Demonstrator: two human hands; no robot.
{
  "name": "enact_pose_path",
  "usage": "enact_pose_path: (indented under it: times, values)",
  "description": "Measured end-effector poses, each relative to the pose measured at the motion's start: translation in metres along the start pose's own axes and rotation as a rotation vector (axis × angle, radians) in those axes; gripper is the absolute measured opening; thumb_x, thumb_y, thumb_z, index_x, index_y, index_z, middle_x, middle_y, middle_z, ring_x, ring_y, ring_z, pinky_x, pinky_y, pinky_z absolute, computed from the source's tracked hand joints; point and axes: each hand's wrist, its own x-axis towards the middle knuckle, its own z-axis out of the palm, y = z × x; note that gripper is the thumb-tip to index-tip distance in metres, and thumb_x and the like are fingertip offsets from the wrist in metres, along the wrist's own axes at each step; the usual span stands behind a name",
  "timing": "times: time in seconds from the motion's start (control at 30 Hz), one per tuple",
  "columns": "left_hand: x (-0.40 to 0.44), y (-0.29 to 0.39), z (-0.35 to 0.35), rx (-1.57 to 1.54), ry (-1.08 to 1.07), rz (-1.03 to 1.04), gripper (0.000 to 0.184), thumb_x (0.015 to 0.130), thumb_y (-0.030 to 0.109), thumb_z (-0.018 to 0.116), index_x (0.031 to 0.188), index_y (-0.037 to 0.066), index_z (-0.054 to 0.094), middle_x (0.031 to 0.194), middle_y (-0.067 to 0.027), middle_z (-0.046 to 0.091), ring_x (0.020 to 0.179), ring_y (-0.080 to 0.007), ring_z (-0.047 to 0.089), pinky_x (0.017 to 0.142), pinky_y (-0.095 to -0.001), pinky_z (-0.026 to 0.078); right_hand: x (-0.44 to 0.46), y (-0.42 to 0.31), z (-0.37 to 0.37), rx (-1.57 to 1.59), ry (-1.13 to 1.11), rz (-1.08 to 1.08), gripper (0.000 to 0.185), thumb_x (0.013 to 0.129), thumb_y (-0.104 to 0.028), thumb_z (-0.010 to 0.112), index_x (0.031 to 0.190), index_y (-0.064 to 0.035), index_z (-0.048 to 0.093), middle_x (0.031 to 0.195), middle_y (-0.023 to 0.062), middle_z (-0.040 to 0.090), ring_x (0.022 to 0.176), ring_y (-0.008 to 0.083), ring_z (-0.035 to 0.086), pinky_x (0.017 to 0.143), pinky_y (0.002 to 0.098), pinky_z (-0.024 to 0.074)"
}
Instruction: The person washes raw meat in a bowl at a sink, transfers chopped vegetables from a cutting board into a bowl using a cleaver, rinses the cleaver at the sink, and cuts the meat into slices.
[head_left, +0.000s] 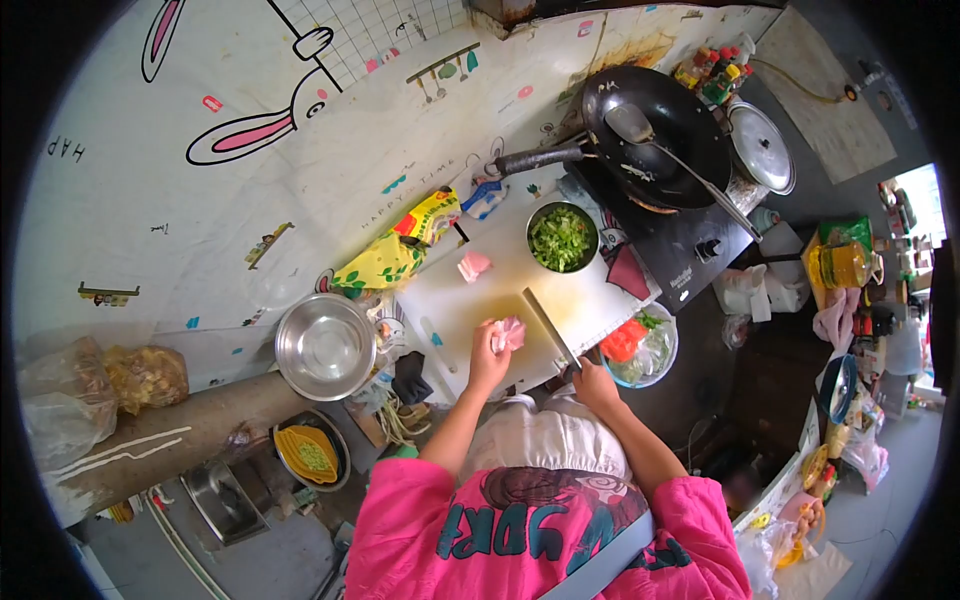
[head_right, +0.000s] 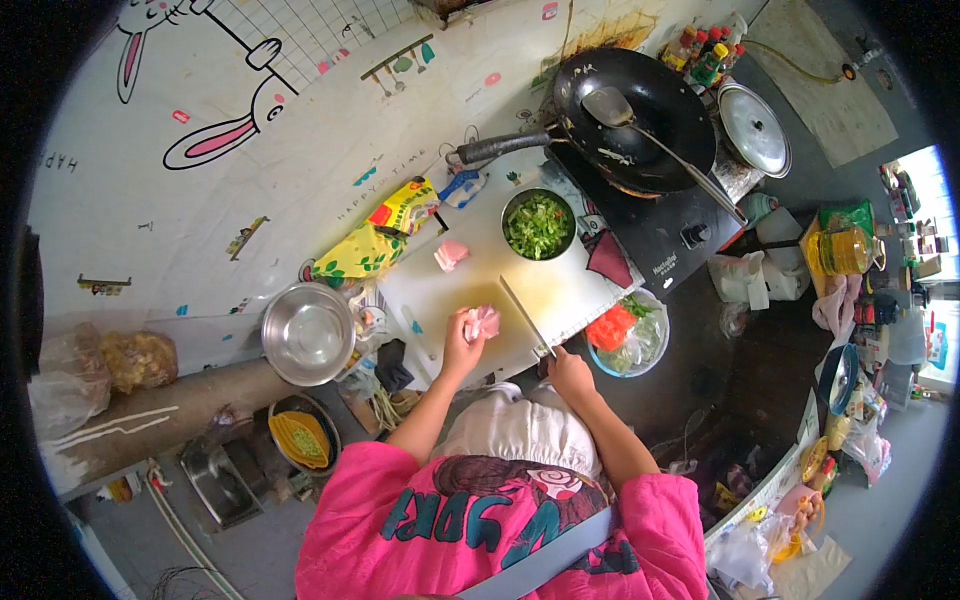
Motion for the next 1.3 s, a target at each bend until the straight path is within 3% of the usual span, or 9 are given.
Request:
enact_pose_path:
  times: [0.2, 0.4, 0.53, 0.63, 0.73, 0.83, 0.97, 1.07, 1.3]
  values:
    - [-0.009, 0.003, 0.005, -0.078, -0.161, -0.237, 0.035, 0.068, 0.002, 0.064, 0.097, 0.004, 0.044, 0.094, -0.0157, 0.052, 0.088, -0.0327, 0.054, 0.075, -0.0373, 0.045, -0.002, 0.002, 0.0, -0.005, 0.009, -0.001, 0.029, 0.083, -0.022, 0.049, 0.104, -0.0031, 0.056, 0.078, 0.0266, 0.061, 0.073, 0.041, 0.06, 0.068, 0.0476, 0.0488]
    - [-0.006, 0.019, 0.014, -0.243, -0.022, -0.321, 0.051, 0.066, 0.003, 0.068, 0.112, 0.004, 0.045, 0.104, -0.0178, 0.05, 0.095, -0.0323, 0.052, 0.079, -0.0383, 0.045, 0.0, 0.003, 0.002, -0.01, -0.011, 0.026, 0.029, 0.082, -0.021, 0.049, 0.105, -0.0033, 0.056, 0.079, 0.0261, 0.061, 0.074, 0.0406, 0.06, 0.069, 0.0474, 0.0487]
    - [-0.022, -0.002, 0.008, 0.242, -0.171, -0.168, 0.062, 0.06, 0.006, 0.071, 0.116, 0.005, 0.044, 0.111, -0.0171, 0.049, 0.104, -0.0369, 0.046, 0.088, -0.0442, 0.038, -0.001, 0.001, 0.001, -0.013, -0.008, 0.023, 0.028, 0.082, -0.02, 0.049, 0.104, -0.0034, 0.056, 0.079, 0.0259, 0.061, 0.074, 0.0406, 0.06, 0.068, 0.0475, 0.0487]
    - [-0.025, 0.002, -0.001, 0.278, -0.164, -0.152, 0.061, 0.061, 0.008, 0.072, 0.116, 0.005, 0.045, 0.112, -0.0166, 0.048, 0.104, -0.0368, 0.046, 0.089, -0.0446, 0.037, -0.002, 0.0, -0.001, -0.006, -0.003, 0.023, 0.028, 0.082, -0.02, 0.049, 0.103, -0.0035, 0.056, 0.078, 0.0259, 0.061, 0.074, 0.0406, 0.06, 0.068, 0.0478, 0.0487]
    - [-0.016, 0.011, -0.005, 0.268, -0.089, -0.065, 0.052, 0.063, 0.009, 0.072, 0.109, 0.004, 0.049, 0.109, -0.0164, 0.051, 0.101, -0.0351, 0.048, 0.086, -0.0419, 0.039, -0.003, -0.005, -0.002, -0.017, -0.003, 0.022, 0.027, 0.082, -0.02, 0.049, 0.103, -0.0036, 0.056, 0.077, 0.026, 0.061, 0.073, 0.041, 0.06, 0.067, 0.0483, 0.0485]
    - [-0.011, 0.006, -0.001, 0.25, -0.197, -0.114, 0.04, 0.065, 0.01, 0.071, 0.102, 0.003, 0.054, 0.103, -0.0153, 0.054, 0.096, -0.0326, 0.05, 0.082, -0.0379, 0.042, -0.004, -0.004, -0.002, -0.03, 0.013, 0.01, 0.027, 0.082, -0.019, 0.049, 0.103, -0.004, 0.056, 0.076, 0.0257, 0.06, 0.071, 0.0411, 0.059, 0.067, 0.0487, 0.0483]
    - [-0.009, 0.001, 0.005, 0.282, -0.127, -0.178, 0.022, 0.069, 0.011, 0.068, 0.088, 0.003, 0.06, 0.09, -0.0123, 0.057, 0.086, -0.0316, 0.053, 0.076, -0.0388, 0.044, -0.014, -0.013, -0.007, -0.007, -0.007, 0.0, 0.033, 0.08, -0.019, 0.05, 0.109, -0.0038, 0.055, 0.075, 0.0254, 0.06, 0.07, 0.0398, 0.06, 0.067, 0.0473, 0.0484]
    - [-0.006, -0.002, 0.01, 0.259, -0.046, -0.179, 0.017, 0.072, 0.018, 0.067, 0.082, 0.004, 0.061, 0.079, -0.0119, 0.058, 0.077, -0.0308, 0.055, 0.07, -0.0387, 0.045, -0.028, -0.024, -0.017, -0.01, -0.039, -0.039, 0.034, 0.08, -0.02, 0.051, 0.111, -0.0046, 0.055, 0.073, 0.0245, 0.06, 0.069, 0.039, 0.06, 0.067, 0.0466, 0.0485]
    - [0.001, 0.004, 0.009, 0.271, -0.134, -0.268, 0.016, 0.072, 0.019, 0.067, 0.082, 0.007, 0.062, 0.072, -0.0099, 0.057, 0.072, -0.0286, 0.055, 0.067, -0.0384, 0.044, -0.041, -0.034, -0.024, -0.085, -0.069, -0.116, 0.031, 0.081, -0.021, 0.05, 0.108, -0.0084, 0.056, 0.072, 0.0226, 0.061, 0.069, 0.039, 0.059, 0.065, 0.0475, 0.0481]
